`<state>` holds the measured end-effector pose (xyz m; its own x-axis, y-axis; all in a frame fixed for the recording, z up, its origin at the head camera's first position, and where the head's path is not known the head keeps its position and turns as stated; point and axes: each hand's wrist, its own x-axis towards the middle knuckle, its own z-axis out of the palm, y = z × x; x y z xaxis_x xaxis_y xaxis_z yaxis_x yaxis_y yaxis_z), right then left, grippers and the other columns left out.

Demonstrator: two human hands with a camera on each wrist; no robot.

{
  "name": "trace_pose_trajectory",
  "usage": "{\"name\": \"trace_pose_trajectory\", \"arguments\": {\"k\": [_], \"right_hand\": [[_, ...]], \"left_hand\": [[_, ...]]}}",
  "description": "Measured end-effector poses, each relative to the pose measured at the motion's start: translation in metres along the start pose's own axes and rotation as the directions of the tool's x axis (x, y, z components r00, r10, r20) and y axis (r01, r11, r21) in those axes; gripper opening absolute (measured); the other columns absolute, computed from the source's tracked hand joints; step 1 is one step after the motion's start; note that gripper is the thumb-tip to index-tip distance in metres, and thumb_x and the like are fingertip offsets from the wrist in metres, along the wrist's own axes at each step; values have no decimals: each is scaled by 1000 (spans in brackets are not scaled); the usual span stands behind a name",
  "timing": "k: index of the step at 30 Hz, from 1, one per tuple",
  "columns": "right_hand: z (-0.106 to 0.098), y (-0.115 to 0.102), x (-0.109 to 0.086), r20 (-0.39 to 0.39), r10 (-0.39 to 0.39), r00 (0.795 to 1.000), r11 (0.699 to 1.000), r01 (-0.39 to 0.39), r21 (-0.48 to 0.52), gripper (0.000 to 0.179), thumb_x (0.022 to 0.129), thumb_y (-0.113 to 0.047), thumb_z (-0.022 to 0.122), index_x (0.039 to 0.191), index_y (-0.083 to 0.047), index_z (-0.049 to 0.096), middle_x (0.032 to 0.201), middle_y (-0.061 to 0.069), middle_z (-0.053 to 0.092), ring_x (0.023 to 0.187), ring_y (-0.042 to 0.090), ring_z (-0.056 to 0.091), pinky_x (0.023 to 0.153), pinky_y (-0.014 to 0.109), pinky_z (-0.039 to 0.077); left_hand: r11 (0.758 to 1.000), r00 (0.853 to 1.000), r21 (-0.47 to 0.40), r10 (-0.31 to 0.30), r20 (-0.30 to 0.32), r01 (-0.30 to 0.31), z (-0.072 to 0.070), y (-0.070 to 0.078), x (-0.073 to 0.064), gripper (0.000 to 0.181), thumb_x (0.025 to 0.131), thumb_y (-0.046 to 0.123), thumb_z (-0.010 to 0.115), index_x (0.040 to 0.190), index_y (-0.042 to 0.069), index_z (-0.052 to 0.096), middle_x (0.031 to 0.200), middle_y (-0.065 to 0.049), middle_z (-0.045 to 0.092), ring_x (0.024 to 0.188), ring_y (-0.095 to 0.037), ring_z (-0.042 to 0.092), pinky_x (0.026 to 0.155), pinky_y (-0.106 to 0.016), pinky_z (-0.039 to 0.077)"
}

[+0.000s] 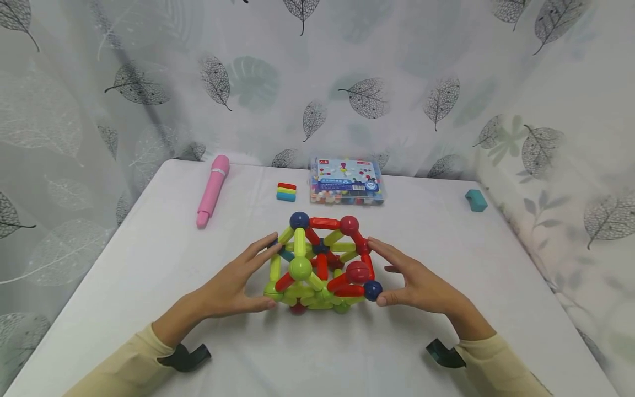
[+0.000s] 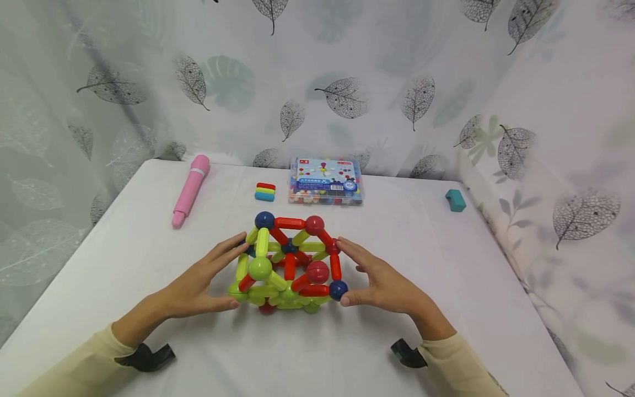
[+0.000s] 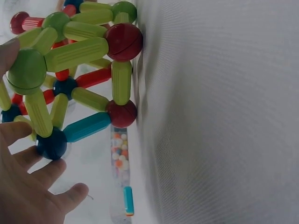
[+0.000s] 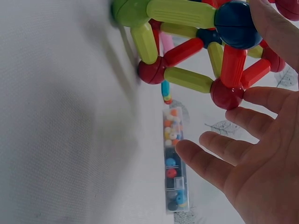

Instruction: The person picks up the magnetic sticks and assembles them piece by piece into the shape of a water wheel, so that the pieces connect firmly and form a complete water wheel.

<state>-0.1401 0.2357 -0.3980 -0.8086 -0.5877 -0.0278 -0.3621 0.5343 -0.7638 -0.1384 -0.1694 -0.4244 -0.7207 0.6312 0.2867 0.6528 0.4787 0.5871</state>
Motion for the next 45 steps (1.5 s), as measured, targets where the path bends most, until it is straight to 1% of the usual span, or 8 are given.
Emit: {"name": "trace_pose_trajectory", "arguments": {"k": [9, 21, 28, 31, 34, 38, 41, 45], "right_hand": [[2, -2, 3, 3, -19, 1000, 1000, 19, 1, 102, 83, -35, 84, 163, -33, 21, 169, 5, 22, 150, 39, 30, 104, 61, 47], [18, -17, 17, 3, -18, 1000, 999, 18, -33, 105, 79, -41, 87, 163, -34, 24, 169, 3, 24, 150, 35, 32, 104, 57, 49], [26, -24, 24, 8, 12, 1000, 999, -12, -48, 106, 77, -45, 87, 162, -36, 23, 169, 1, 24, 151, 32, 33, 105, 54, 49], [24, -24, 25, 23, -2, 1000, 999, 3, -51, 105, 79, -46, 85, 163, -34, 23, 169, 3, 24, 150, 34, 33, 104, 55, 50], [14, -19, 28, 18, -26, 999, 999, 27, -31, 95, 85, -41, 81, 162, -30, 27, 167, 5, 29, 147, 36, 36, 103, 57, 50], [-7, -5, 55, -49, -16, 999, 999, 15, -36, 76, 94, -37, 72, 159, -26, 35, 161, 6, 38, 139, 34, 49, 101, 55, 52], [-18, 5, 94, -68, 8, 998, 997, -14, -81, 69, 97, -39, 69, 157, -22, 40, 156, 9, 45, 128, 31, 58, 97, 50, 55], [-21, 7, 155, -19, 18, 1000, 986, -21, -166, 64, 98, -36, 69, 154, -18, 46, 150, 11, 53, 116, 29, 62, 90, 45, 58]], "left_hand": [[1000, 1000, 9, -7, -6, 7, -3, 0, -4, 101, 78, 34, 86, 161, 15, 32, 167, -7, 24, 149, -30, 34, 104, -58, 49], [999, 1000, 42, -24, -17, 24, -19, -4, -28, 102, 78, 34, 87, 161, 18, 30, 168, -6, 24, 148, -28, 35, 101, -57, 51], [998, 999, 56, -34, -27, 35, -23, -11, -39, 104, 77, 33, 87, 162, 20, 29, 168, -4, 24, 149, -24, 33, 100, -59, 50], [999, 999, 49, -20, -31, 22, -23, -12, -41, 104, 77, 32, 87, 162, 19, 29, 168, -6, 24, 150, -22, 32, 100, -60, 50], [999, 999, 41, -15, -30, 16, -23, -12, -40, 103, 77, 34, 86, 162, 19, 29, 168, -7, 24, 150, -21, 31, 101, -60, 49], [999, 999, 35, -14, -32, 15, -23, -10, -40, 102, 78, 36, 85, 162, 19, 29, 168, -8, 24, 151, -21, 30, 104, -59, 46], [999, 999, 33, -15, -35, 17, -23, -10, -41, 102, 77, 35, 86, 162, 18, 30, 168, -7, 24, 152, -20, 29, 105, -59, 46], [999, 999, 48, -11, -36, 13, -24, -10, -43, 102, 77, 34, 86, 161, 17, 30, 168, -5, 25, 151, -19, 31, 104, -59, 47]]}}
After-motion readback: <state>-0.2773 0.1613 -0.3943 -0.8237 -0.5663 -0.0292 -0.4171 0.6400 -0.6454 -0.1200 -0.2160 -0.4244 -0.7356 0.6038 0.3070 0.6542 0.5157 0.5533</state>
